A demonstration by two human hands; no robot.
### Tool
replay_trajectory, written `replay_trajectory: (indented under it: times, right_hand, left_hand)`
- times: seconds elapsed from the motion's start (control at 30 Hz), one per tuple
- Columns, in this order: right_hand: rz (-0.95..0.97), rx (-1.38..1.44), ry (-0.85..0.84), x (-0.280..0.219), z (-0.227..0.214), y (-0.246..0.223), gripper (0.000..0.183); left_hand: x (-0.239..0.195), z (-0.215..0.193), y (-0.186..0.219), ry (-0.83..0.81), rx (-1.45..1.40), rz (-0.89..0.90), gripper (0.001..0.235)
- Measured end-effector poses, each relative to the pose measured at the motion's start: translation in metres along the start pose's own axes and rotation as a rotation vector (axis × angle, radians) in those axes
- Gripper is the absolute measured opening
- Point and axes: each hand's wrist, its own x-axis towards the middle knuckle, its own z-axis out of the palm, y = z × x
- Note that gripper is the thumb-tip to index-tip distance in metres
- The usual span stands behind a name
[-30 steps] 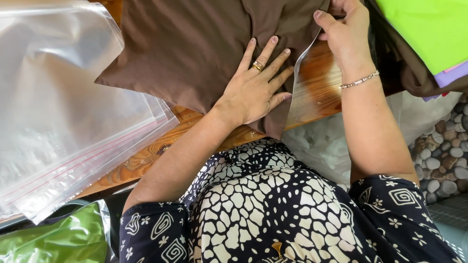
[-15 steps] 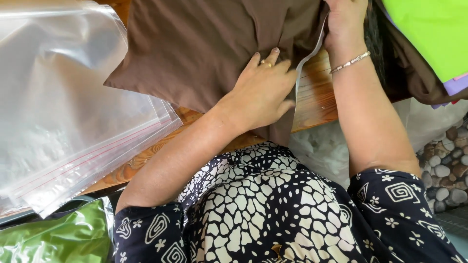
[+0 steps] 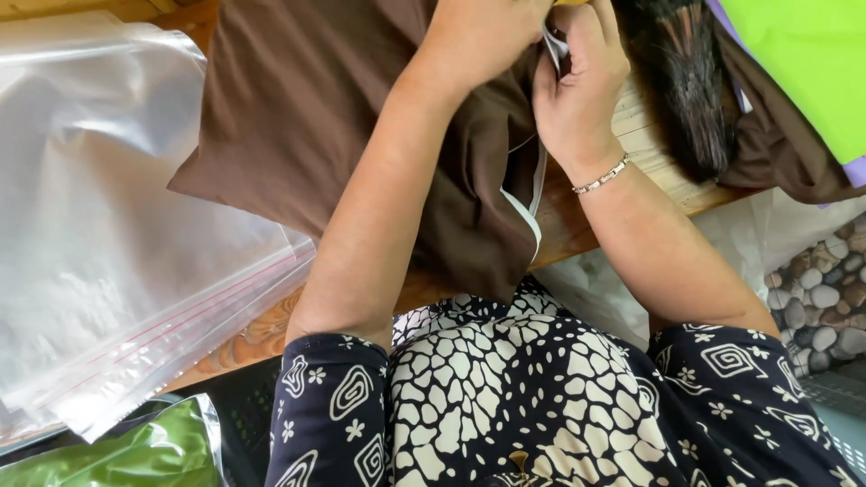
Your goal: The person places white cotton filling into a brown pillowcase and then zips it closed. They proceed to pat and smooth the pillow to distribute the filling evenly.
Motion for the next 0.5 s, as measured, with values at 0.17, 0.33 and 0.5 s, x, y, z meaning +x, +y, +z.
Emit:
replay_trajectory:
  times: [0.17, 0.33, 0.5]
  right_hand:
    - [-0.042, -0.024, -0.06, 0.001, -0.003, -0.008, 0.022]
    - [-0.045, 0.097, -0.128, 0.006, -0.007, -0.013, 0.015]
    - [-0.042, 0.036, -0.146, 0.009, -0.007, -0.009, 0.009]
  left_hand:
    - [0.004, -0.024, 0.004, -0.266, -0.219, -0.377, 0.026]
    - [0.016, -0.016, -0.034, -0.478, -0.417, -0.134, 0.021]
    - [0.017, -0.029, -0.026, -0.504, -0.475, -0.21, 0.029]
